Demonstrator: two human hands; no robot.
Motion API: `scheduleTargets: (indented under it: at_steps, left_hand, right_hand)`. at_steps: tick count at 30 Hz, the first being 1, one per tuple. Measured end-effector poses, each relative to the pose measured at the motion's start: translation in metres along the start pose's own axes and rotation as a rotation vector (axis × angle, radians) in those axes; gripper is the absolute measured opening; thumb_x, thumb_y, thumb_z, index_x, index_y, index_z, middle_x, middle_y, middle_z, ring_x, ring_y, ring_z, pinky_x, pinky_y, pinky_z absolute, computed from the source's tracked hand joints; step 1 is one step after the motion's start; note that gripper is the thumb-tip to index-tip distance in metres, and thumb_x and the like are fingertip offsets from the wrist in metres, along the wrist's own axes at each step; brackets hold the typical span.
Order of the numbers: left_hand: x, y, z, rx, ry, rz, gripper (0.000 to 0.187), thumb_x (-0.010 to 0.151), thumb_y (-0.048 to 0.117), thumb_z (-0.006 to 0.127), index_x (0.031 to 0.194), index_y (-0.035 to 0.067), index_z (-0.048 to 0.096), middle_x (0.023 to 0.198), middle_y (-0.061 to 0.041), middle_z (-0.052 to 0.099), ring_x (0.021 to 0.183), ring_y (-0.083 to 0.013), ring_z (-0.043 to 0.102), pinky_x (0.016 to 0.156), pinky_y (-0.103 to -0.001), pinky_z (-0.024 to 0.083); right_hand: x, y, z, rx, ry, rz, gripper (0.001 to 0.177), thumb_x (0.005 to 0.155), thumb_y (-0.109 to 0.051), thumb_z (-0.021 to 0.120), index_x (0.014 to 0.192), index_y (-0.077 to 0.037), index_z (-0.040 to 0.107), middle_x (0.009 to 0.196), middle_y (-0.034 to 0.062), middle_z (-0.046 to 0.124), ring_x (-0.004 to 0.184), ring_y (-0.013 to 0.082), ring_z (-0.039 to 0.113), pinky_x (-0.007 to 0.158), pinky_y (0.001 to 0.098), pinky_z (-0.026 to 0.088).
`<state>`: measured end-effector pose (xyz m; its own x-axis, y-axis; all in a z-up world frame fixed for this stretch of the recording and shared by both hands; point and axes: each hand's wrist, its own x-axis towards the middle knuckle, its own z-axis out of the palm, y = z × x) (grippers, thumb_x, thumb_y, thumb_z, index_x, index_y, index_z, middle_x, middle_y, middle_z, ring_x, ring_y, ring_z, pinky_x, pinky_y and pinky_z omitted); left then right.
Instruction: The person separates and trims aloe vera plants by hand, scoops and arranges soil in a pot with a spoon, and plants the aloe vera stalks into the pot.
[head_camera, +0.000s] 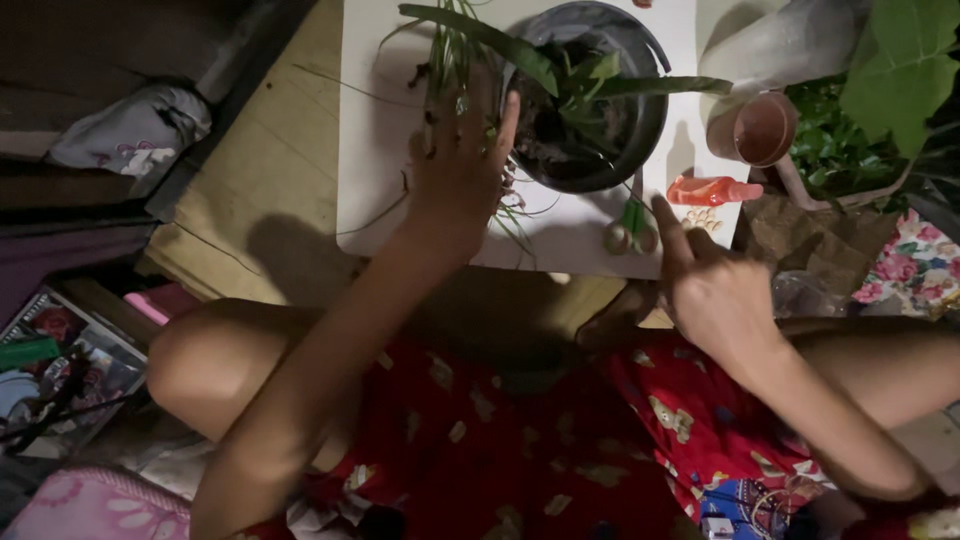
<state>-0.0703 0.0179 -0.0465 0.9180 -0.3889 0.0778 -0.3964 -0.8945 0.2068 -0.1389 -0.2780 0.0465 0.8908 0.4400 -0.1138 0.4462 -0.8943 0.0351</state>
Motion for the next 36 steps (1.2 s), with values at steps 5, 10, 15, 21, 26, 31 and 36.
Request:
scheduleTargets:
  at_steps: [5,10,15,21,26,31,36]
  left_hand:
    - [0.004,0.001,-0.001,-0.113,-0.05,-0.021,0.11,0.078,0.026,0.083,0.162,0.006,0.015,0.164,-0.029,0.008,0.149,-0.0489,0.025,0.104,-0.071,0.04]
    - [0.003,0.002,-0.002,-0.042,-0.039,-0.005,0.109,0.079,0.018,0.081,0.163,0.006,0.013,0.166,-0.027,0.011,0.149,-0.0447,0.03,0.11,-0.065,0.04]
    - [0.005,0.003,-0.003,-0.063,-0.026,0.009,0.107,0.08,0.012,0.078,0.163,0.002,0.01,0.165,-0.029,0.014,0.147,-0.0433,0.035,0.11,-0.065,0.039]
    - [0.0,0.004,-0.002,-0.179,0.004,0.014,0.109,0.08,0.009,0.077,0.161,-0.002,0.004,0.165,-0.03,0.017,0.148,-0.0428,0.036,0.111,-0.065,0.039]
    - [0.001,0.003,0.001,-0.177,-0.026,0.019,0.107,0.081,0.007,0.075,0.16,-0.001,0.002,0.164,-0.031,0.017,0.147,-0.0424,0.037,0.109,-0.064,0.039]
    - [-0.001,0.006,-0.001,-0.193,-0.01,0.008,0.105,0.084,0.007,0.073,0.16,-0.002,0.001,0.164,-0.031,0.018,0.147,-0.0428,0.038,0.11,-0.064,0.038]
    - [-0.001,0.01,0.006,-0.133,0.058,0.014,0.104,0.086,0.008,0.072,0.161,-0.003,0.001,0.163,-0.031,0.021,0.146,-0.0421,0.042,0.115,-0.061,0.039]
  right_hand:
    - [0.027,-0.004,-0.007,0.081,-0.148,-0.01,0.073,0.08,-0.011,0.069,0.151,-0.004,0.055,0.06,0.0183,0.066,0.047,0.0305,0.063,0.049,0.0443,0.051]
    - [0.032,0.002,-0.01,0.071,-0.221,-0.033,0.037,0.08,-0.013,0.069,0.117,-0.008,0.076,0.063,0.0212,0.068,0.049,0.0318,0.066,0.053,0.0457,0.054]
    - [0.035,0.005,-0.021,0.133,-0.318,-0.001,0.035,0.079,-0.013,0.07,0.112,-0.005,0.076,0.063,0.0217,0.069,0.056,0.0311,0.069,0.063,0.0446,0.056]
    - [0.066,-0.016,-0.057,0.477,-0.536,0.423,0.046,0.104,-0.012,0.049,0.147,-0.02,0.06,0.066,0.0158,0.069,0.046,0.0284,0.06,0.046,0.0434,0.049]
    - [0.054,-0.019,-0.047,0.373,-0.179,0.142,0.054,0.091,-0.011,0.065,0.145,-0.006,0.059,0.06,0.0178,0.065,0.043,0.0245,0.057,0.048,0.0414,0.049]
    - [0.046,-0.023,-0.014,0.201,-0.01,-0.076,0.077,0.071,-0.003,0.065,0.147,0.01,0.055,0.07,0.0216,0.068,0.052,0.0348,0.065,0.052,0.0464,0.054]
    - [0.049,-0.011,-0.016,0.282,-0.376,0.105,0.045,0.087,-0.005,0.061,0.132,-0.007,0.065,0.069,0.0193,0.074,0.057,0.031,0.069,0.066,0.0461,0.057]
